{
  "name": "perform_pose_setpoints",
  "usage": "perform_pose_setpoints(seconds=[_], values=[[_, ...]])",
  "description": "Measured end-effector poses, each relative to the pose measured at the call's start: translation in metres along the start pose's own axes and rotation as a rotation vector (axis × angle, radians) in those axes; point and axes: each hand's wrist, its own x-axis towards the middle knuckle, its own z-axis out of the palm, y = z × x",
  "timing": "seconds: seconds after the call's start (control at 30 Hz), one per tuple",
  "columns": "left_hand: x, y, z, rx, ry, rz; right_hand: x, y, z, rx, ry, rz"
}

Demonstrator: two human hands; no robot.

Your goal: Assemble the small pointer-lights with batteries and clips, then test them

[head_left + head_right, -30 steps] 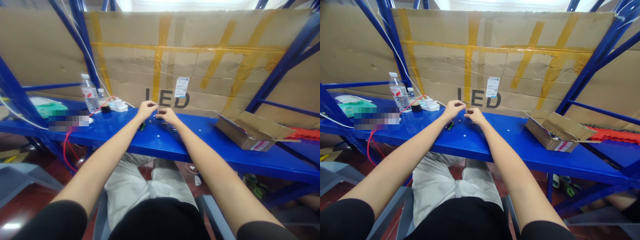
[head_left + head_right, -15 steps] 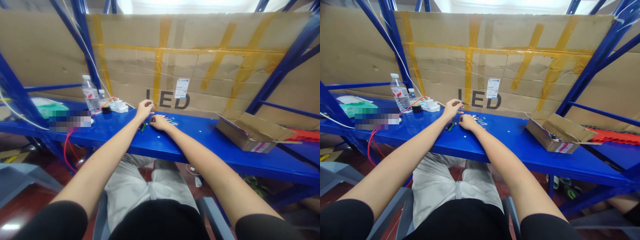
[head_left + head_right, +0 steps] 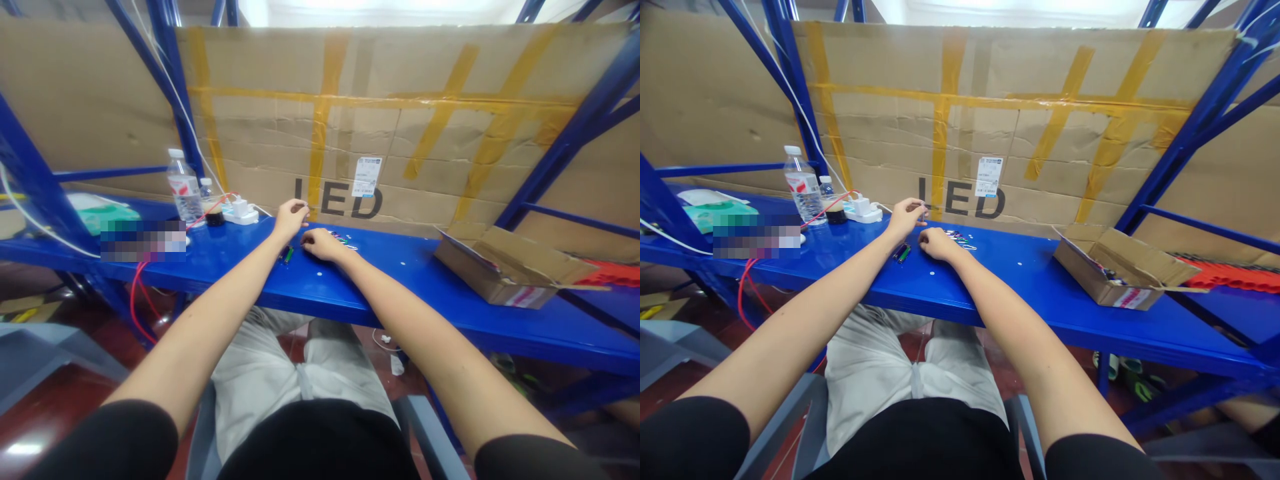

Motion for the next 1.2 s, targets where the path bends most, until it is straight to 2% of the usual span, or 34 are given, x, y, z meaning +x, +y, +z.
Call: perform_pose_setpoints(seconds=[0.13, 0.23, 0.37, 0.43, 0.53, 0.73, 0.87, 1.03, 1.13, 1.2], values=[[-0.002, -0.001, 0.001, 0.032, -0.038, -0.001, -0.01, 0.016, -0.023, 0.243, 0.232, 0.164], [-0.004, -0.002, 0.002, 0.046, -0.088, 0.0, -0.019, 0.028, -0.04, 0.476, 0.356, 0.284], [-0.008, -0.004, 0.006, 0.036, -0.195, 0.003, -0.023, 0.035, -0.047, 0.929, 0.418, 0.33], [-0.011, -0.005, 0.007, 0.049, -0.259, 0.002, -0.022, 0.034, -0.046, 1.056, 0.421, 0.318], [-0.014, -0.006, 0.009, 0.105, -0.327, -0.004, -0.02, 0.033, -0.043, 1.09, 0.455, 0.297], [-0.017, -0.007, 0.011, 0.18, -0.433, 0.013, -0.015, 0.039, -0.036, 1.01, 0.576, 0.245], [-0.019, -0.007, 0.012, 0.188, -0.477, 0.027, -0.012, 0.04, -0.031, 0.966, 0.542, 0.211], [-0.018, -0.007, 0.013, 0.176, -0.489, 0.031, -0.015, 0.033, -0.028, 1.086, 0.532, 0.28], [-0.017, -0.008, 0.012, 0.188, -0.501, 0.035, -0.018, 0.032, -0.028, 1.169, 0.475, 0.326], [-0.017, -0.009, 0.011, 0.212, -0.511, 0.045, -0.02, 0.032, -0.029, 1.141, 0.445, 0.339]])
